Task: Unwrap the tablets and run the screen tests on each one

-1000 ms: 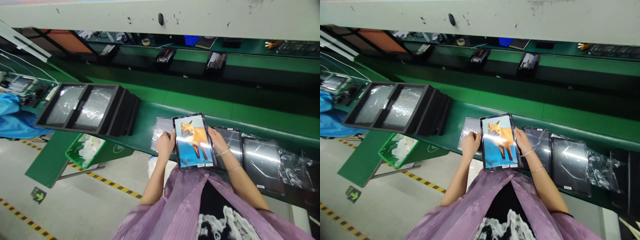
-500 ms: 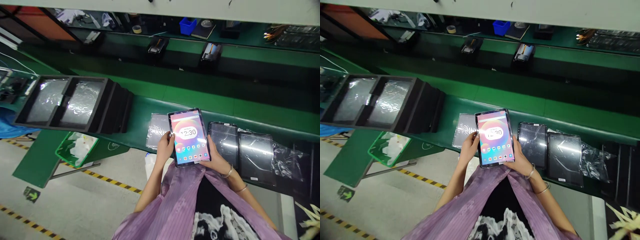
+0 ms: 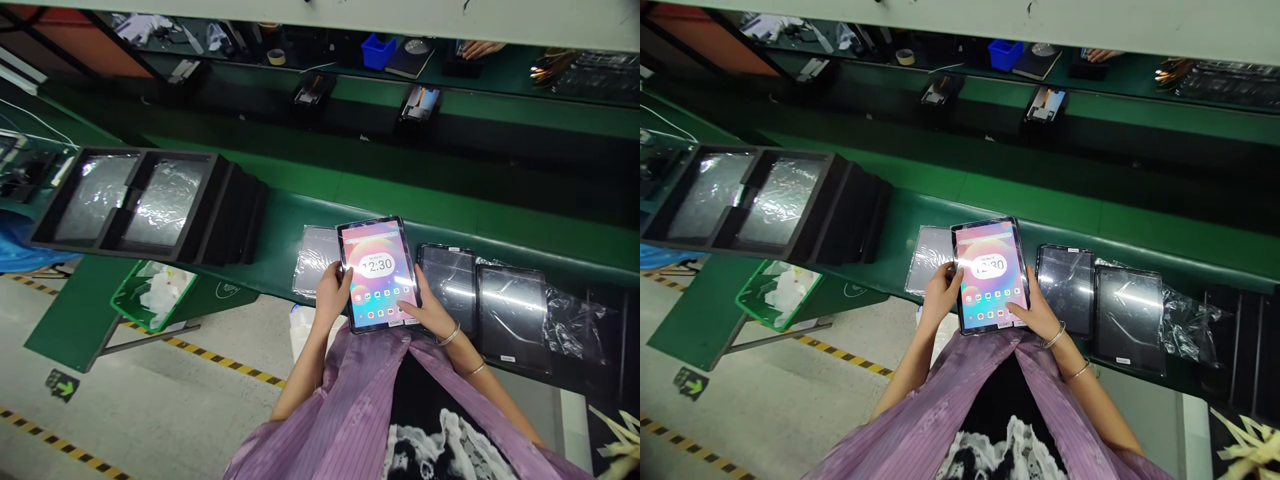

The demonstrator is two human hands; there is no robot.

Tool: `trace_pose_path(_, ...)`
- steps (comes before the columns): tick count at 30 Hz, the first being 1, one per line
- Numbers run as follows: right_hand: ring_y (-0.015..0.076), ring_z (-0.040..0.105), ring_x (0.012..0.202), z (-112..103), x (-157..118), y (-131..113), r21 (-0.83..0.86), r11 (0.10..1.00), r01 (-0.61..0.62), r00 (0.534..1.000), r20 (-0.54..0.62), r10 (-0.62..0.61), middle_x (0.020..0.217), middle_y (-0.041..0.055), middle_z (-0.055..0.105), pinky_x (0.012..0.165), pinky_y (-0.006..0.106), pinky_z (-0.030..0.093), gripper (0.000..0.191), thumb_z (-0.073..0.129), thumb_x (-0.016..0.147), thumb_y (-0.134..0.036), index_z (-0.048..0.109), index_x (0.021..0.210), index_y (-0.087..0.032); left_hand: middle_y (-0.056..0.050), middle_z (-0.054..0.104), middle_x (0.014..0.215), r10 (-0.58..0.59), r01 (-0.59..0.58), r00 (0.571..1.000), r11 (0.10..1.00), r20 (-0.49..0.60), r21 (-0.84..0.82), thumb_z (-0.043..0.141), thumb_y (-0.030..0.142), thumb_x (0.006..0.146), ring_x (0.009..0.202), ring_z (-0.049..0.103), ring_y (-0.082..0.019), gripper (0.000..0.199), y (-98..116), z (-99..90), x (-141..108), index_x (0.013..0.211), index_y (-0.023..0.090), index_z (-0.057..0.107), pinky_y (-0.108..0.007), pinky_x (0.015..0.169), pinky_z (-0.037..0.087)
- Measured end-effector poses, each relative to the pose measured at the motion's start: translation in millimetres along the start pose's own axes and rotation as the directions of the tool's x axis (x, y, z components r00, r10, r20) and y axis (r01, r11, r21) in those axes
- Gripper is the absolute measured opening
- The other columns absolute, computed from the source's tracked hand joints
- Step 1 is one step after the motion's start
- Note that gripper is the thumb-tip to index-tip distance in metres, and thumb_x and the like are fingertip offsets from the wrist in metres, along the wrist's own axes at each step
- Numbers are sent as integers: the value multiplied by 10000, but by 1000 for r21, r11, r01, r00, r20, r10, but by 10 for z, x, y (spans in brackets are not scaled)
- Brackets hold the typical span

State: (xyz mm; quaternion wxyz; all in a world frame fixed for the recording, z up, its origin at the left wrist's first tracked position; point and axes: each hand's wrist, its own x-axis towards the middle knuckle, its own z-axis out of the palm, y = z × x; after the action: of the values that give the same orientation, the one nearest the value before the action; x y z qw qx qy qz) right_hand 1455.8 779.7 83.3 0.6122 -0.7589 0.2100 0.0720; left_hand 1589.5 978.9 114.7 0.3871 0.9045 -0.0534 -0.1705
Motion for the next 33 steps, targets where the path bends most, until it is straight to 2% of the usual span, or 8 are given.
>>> trace_pose_path(6,249,131,1455,5,-5,23,23,999,27,999,-19,-27,1579,88,91,1201,460,74,1098,680,712,-562,24,1516,-204,-52,624,821,5,-4,1000,999,-30,36,462,457,867,732,580,-189,443,12,20,-6,1159,132,539,-307,673,407)
trace_pose_path(11,242,98,1460,14,7,32,32,999,21,1000,-12,-21,1581,91,65,1204,448,66,1097,667,717,-564,20,1514,-179,-74,629,867,-27,33,999,992,-44,124,505,539,832,795,596,-230,554,91,44,-33,1206,130,503,-332,694,421)
trace_pose_path(13,239,107,1459,9,8,26,38,999,6,1000,-8,-5,1580,91,68,1204,447,68,1086,659,726,-554,14,1513,-174,-87,631,904,-24,29,999,990,-36,135,489,527,845,826,599,-239,541,93,46,-35,1215,132,496,-341,709,426)
trace_pose_path(18,245,128,1456,4,-7,-24,66,998,-23,1000,-8,24,1580,85,77,1205,451,74,1071,644,730,-567,17,1512,-189,-69,626,877,-12,14,1000,997,-23,73,482,441,863,788,590,-214,460,28,33,-8,1203,132,498,-327,700,421)
trace_pose_path(25,241,98,1460,12,-10,-29,82,997,-16,999,-27,18,1581,82,83,1208,435,67,1023,598,759,-615,55,1513,-189,-81,628,878,-3,-3,998,995,-60,-98,404,465,903,768,587,-193,472,0,31,-23,1204,118,514,-352,756,463)
trace_pose_path(28,228,101,1461,18,-8,16,80,997,0,999,-52,4,1581,70,99,1208,432,64,968,562,783,-638,89,1513,-213,-131,591,1041,108,-117,979,992,-172,-43,427,414,903,845,578,-196,477,-49,57,-93,1262,106,488,-380,818,478)
trace_pose_path(31,219,110,1460,26,-10,43,75,997,15,998,-67,-10,1579,60,117,1208,429,59,925,548,801,-637,115,1511,-232,-162,516,1180,315,-281,907,947,-280,155,454,376,905,1058,522,-245,424,-112,79,-207,1252,146,530,-431,916,449)
trace_pose_path(33,212,108,1460,31,-12,45,74,997,31,997,-72,-25,1579,55,123,1209,418,56,904,542,813,-629,123,1511,-235,-175,477,1223,419,-338,860,895,-290,290,461,352,910,1156,459,-280,392,-143,84,-288,1238,161,561,-468,958,417)
